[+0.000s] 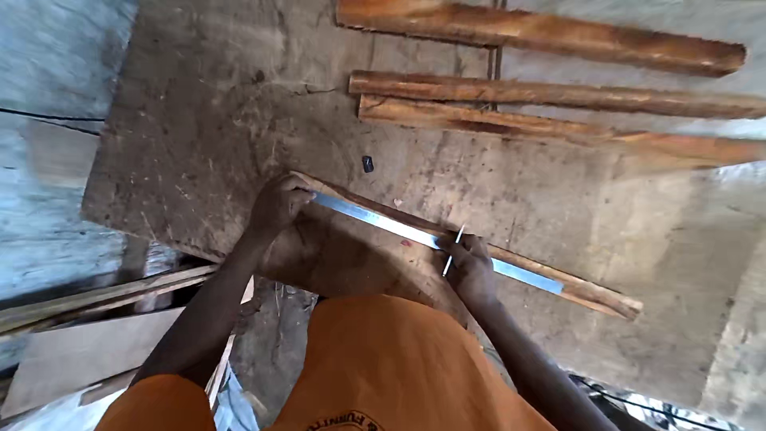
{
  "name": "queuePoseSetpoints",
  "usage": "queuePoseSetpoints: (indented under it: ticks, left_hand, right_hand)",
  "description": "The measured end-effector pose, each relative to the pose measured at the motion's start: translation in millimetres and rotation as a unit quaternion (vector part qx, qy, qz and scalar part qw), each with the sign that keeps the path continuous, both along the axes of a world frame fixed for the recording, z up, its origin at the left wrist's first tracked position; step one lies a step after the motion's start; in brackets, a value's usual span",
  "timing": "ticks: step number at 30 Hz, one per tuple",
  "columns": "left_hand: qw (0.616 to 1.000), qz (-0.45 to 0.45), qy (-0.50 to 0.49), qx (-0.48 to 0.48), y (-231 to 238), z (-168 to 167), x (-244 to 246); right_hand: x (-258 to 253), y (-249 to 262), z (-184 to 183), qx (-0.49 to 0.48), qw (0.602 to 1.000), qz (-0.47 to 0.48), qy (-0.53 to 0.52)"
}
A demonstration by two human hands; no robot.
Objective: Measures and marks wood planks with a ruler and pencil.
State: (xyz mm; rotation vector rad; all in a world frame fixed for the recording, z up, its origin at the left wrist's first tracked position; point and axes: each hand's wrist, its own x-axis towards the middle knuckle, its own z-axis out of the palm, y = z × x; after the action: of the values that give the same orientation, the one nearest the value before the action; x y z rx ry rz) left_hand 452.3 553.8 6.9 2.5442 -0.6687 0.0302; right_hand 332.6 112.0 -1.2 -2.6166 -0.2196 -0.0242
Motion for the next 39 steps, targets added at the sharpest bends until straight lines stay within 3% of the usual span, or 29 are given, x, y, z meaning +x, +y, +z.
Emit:
queuePoseSetpoints:
  ticks: [28,39]
  left_hand:
    - [0.996,0.04,0.053,0.06,-10,12,-2]
    - [0.997,0.045,0.032,0.053,-12,8,-7]
  right_hand:
    - [1,1,4,-0.006,1.0,-0.003,0.006]
    - [3,16,8,-0.069,0.996,-0.046,0.022]
